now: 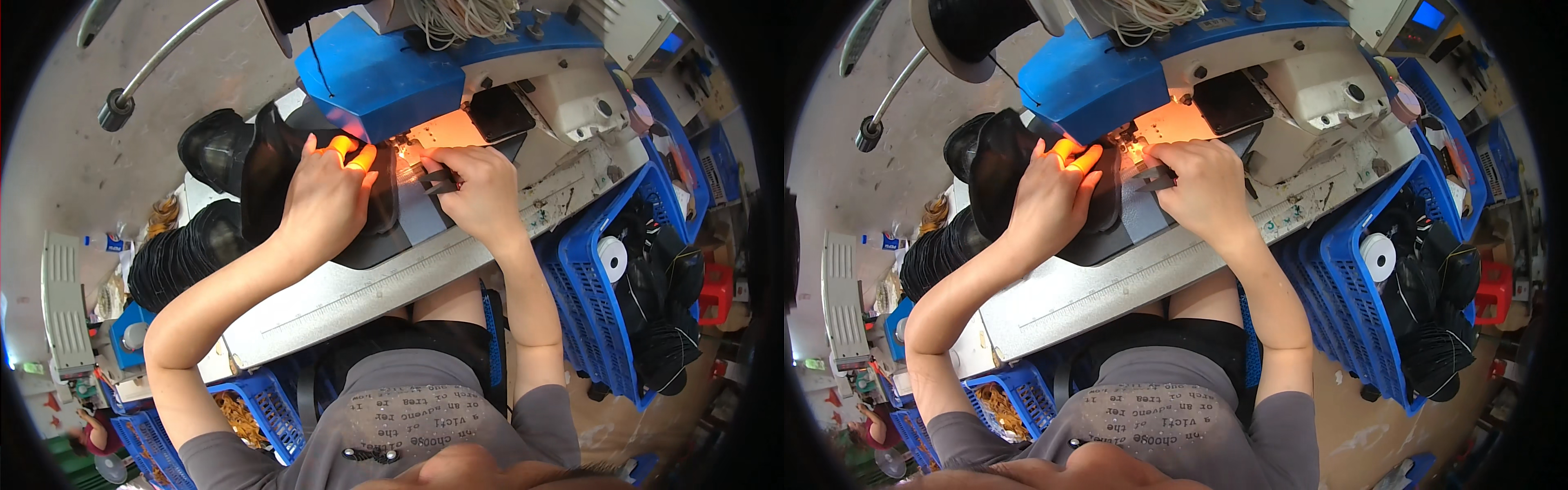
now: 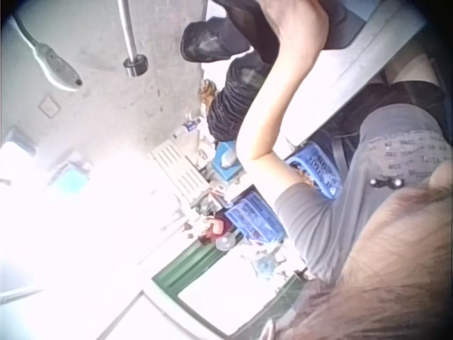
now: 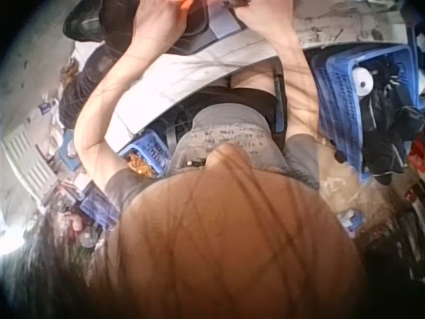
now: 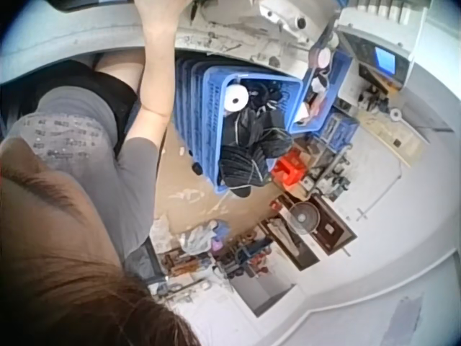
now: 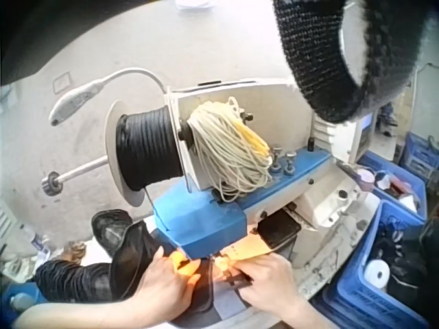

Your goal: The person uses a sewing machine to stitch the upper part of black boots. They guide the boot through the machine, pausing occasionally to adjust the fabric and trim threads. The person handles multiple boots from a stack on the table, feeding them into the machine one by one.

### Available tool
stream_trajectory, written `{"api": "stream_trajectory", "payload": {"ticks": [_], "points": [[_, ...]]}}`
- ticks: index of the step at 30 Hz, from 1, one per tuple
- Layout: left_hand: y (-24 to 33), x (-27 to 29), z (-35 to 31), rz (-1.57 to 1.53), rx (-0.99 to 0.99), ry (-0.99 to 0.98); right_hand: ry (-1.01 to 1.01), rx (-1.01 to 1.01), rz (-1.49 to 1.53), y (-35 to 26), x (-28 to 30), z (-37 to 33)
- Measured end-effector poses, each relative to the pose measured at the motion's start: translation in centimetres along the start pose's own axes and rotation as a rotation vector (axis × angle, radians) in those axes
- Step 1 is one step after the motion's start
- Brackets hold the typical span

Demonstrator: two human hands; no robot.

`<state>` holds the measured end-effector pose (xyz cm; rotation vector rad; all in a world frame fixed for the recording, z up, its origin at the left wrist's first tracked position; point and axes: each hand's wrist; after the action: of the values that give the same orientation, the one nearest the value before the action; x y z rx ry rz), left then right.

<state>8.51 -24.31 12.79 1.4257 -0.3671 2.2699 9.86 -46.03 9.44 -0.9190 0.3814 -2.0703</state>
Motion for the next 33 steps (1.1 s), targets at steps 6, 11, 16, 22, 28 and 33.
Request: {"api": "stream_trajectory", "payload": {"ticks": [6,11,16,22,28,33], "points": [[0.8,1.2,-0.8,-0.152,-0.014,-0.064,0.026,0.016,-0.015,0.3,-0.3,-0.1],[0.3,2.1,-0.1,-0.071,-0.206,-0.104,0.035,0.01,-0.011,0.1,-0.4,-0.1],[-0.5,2.5,1.7,0.193,-0.253,-0.282,0.017,0.006,-0.021,0.1,-0.2,-0.1],[-2.4,1.9,1.7,0.234,-0.265,-0.173,0.024,0.014,0.0,0.2,-0.3,-0.2],[-2.1,1.2,1.3,0.317,-0.221,-0.044,0.025,0.012,-0.004,0.0,-0.2,-0.1],[0.9,0.2,0.1,0.519,-0.054,-0.006,0.044,0.024,0.005,0.1,-0.4,-0.1]]}}
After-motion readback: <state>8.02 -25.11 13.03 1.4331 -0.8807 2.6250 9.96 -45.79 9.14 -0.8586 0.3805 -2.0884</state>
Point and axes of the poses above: each hand's wrist, its own z-axis towards the middle knuckle, its own x-axis out of the back of the hand, y = z × x, and after that the axes turned 12 degrees about y, right-handed
